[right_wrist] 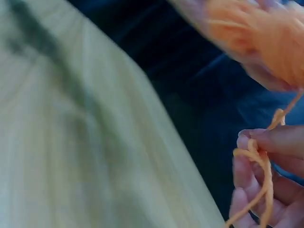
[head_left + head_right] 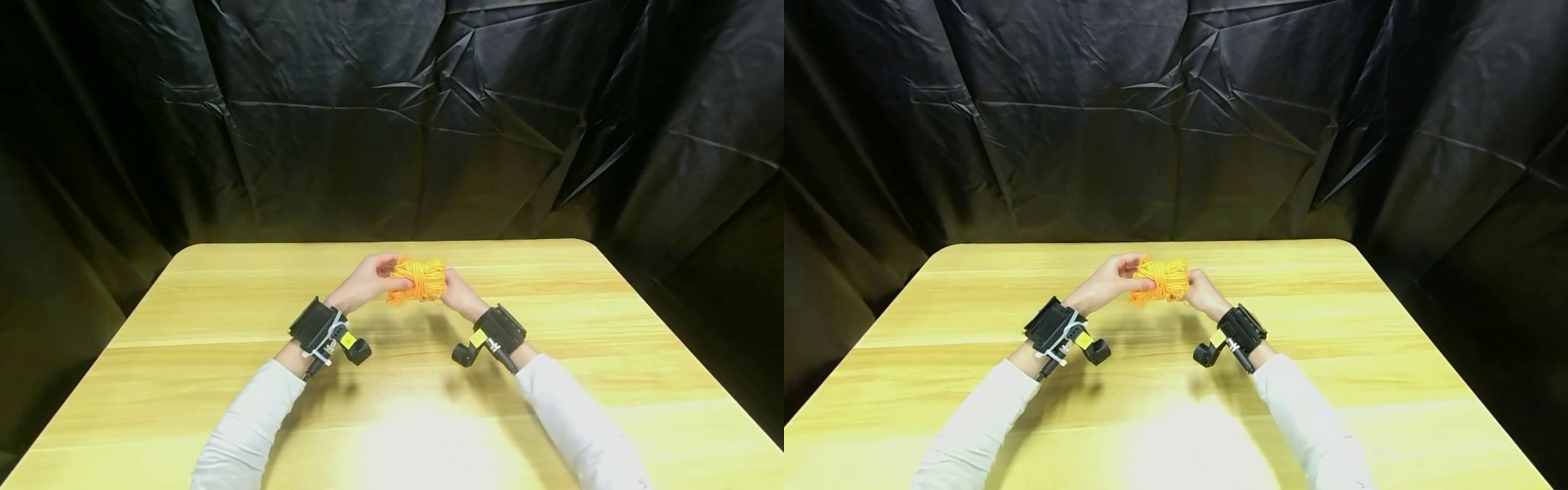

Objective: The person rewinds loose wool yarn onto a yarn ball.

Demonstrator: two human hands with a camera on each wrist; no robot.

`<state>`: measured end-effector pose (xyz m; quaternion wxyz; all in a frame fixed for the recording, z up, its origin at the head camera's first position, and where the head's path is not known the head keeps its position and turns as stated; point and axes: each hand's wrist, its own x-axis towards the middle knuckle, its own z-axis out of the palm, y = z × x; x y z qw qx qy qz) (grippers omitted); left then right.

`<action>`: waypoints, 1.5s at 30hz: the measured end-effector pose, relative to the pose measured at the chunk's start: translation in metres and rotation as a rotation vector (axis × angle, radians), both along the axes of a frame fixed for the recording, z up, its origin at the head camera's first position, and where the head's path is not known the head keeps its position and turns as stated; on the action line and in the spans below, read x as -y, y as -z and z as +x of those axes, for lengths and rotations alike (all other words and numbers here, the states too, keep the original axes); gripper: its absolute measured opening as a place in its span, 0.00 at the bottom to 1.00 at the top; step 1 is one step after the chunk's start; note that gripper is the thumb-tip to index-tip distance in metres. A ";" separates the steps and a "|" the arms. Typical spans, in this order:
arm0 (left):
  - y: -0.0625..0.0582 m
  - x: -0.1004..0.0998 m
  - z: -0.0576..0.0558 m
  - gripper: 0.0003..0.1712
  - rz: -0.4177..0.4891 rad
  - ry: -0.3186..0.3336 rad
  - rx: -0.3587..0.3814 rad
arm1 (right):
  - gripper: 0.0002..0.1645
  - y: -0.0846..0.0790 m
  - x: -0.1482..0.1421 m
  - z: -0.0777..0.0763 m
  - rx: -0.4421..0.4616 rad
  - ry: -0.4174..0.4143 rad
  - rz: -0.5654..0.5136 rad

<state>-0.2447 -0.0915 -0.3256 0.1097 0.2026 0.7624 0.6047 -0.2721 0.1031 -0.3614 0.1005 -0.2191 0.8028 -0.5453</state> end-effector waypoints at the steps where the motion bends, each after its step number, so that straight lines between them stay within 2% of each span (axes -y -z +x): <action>1: 0.001 0.000 -0.001 0.24 0.008 -0.016 -0.011 | 0.08 0.002 0.002 0.003 -0.011 -0.030 0.007; 3: 0.001 0.000 -0.002 0.22 0.015 -0.055 -0.025 | 0.09 0.003 0.006 0.008 -0.011 -0.095 0.008; 6: 0.002 0.000 -0.003 0.21 0.043 -0.102 -0.008 | 0.11 0.002 0.010 0.015 -0.017 -0.185 0.011; 10: 0.002 0.000 -0.004 0.22 0.080 -0.191 0.027 | 0.15 -0.004 0.010 0.024 -0.089 -0.212 0.067; 13: 0.000 0.002 -0.005 0.22 0.097 -0.262 0.025 | 0.18 -0.006 0.002 0.027 -0.137 -0.205 0.134; 17: -0.004 0.006 -0.006 0.22 0.114 -0.332 0.019 | 0.19 -0.006 -0.020 0.022 -0.085 -0.211 0.204; 20: -0.006 0.008 -0.007 0.21 0.150 -0.359 0.019 | 0.18 -0.006 -0.037 0.017 -0.001 -0.250 0.316; 22: -0.008 0.008 -0.007 0.21 0.167 -0.358 0.016 | 0.17 -0.006 -0.044 0.015 0.019 -0.296 0.424; 24: -0.008 0.006 -0.006 0.20 0.169 -0.343 0.014 | 0.19 -0.007 -0.047 0.015 -0.020 -0.328 0.538; 26: -0.008 0.005 -0.005 0.20 0.159 -0.312 0.009 | 0.23 -0.008 -0.042 0.016 -0.055 -0.301 0.574; 28: -0.008 0.002 -0.005 0.21 0.149 -0.281 0.006 | 0.31 -0.008 -0.033 0.018 -0.067 -0.256 0.504; 30: -0.007 -0.001 -0.005 0.21 0.146 -0.255 0.004 | 0.41 -0.007 -0.020 0.019 -0.032 -0.197 0.354; 32: -0.007 -0.004 -0.005 0.21 0.150 -0.240 0.008 | 0.37 -0.006 -0.009 0.020 0.021 -0.173 0.174; 35: -0.006 -0.007 -0.006 0.22 0.142 -0.242 0.011 | 0.22 -0.009 0.002 0.026 0.048 -0.172 0.015; 38: -0.004 -0.006 -0.007 0.22 0.123 -0.262 0.020 | 0.15 -0.016 0.007 0.029 -0.034 -0.197 0.008; 43: 0.000 -0.003 -0.006 0.23 0.086 -0.267 0.051 | 0.12 -0.035 0.008 0.030 -0.235 -0.184 0.125; 45: 0.001 -0.003 -0.006 0.24 0.071 -0.252 0.065 | 0.11 -0.044 0.007 0.030 -0.276 -0.157 0.161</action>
